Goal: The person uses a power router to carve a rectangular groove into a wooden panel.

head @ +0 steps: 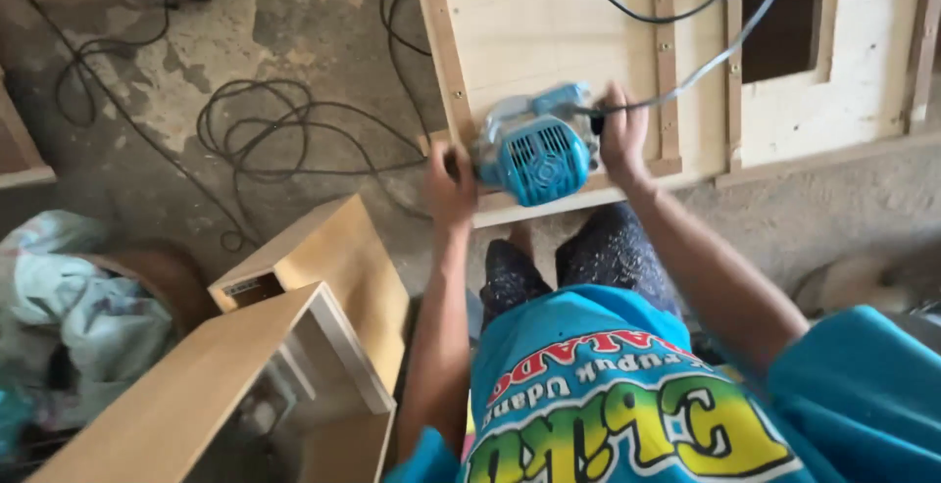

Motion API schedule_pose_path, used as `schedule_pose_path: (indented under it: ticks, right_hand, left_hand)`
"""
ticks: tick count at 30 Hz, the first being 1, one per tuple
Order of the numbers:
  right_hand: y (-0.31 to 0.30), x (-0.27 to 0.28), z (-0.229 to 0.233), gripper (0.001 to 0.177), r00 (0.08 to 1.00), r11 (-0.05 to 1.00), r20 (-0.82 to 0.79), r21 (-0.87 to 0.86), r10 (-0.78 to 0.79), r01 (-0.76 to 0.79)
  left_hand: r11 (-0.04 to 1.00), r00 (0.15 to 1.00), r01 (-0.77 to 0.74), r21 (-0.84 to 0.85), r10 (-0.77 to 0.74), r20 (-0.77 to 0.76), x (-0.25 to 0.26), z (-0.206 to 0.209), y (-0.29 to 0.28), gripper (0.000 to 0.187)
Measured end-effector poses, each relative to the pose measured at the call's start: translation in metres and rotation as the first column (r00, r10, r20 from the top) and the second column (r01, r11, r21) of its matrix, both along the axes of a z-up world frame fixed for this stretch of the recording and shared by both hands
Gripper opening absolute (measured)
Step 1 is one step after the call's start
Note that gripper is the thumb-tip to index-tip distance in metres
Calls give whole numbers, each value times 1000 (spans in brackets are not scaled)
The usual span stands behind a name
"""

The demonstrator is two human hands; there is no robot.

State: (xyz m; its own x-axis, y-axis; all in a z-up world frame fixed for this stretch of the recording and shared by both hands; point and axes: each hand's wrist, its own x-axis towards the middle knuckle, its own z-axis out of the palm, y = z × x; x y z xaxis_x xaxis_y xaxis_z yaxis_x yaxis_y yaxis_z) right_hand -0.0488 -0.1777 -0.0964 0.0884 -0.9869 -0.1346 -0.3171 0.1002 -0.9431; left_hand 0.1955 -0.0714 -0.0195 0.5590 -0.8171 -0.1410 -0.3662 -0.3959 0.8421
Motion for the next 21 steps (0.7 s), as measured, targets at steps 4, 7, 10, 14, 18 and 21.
schedule_pose_path:
  ticks: [4,7,10,14,18,21]
  right_hand:
    - [34,-10,-34,41,863,873,146,13,-483,487]
    - [39,-5,-51,43,805,837,233,115,-546,535]
    - [21,-4,-44,43,890,891,42,-5,-454,454]
    - [-31,13,-1,47,964,965,29,-4,-262,263]
    - [-93,33,10,51,995,1000,97,7,-19,18]
    - [-119,33,-3,53,993,998,107,6,59,-60]
  left_hand:
    - [996,997,-69,48,67,33,4,-24,-42,29]
    - [982,991,-131,-138,133,6,6,-37,-47,30]
    - [969,978,-207,-134,206,-21,2,-26,-41,35]
    - [911,912,-404,-87,394,-109,-15,-40,-35,36]
    - [837,843,-532,-131,537,11,-30,-49,-40,35]
    - [809,811,-577,-115,584,37,-37,-50,-51,35]
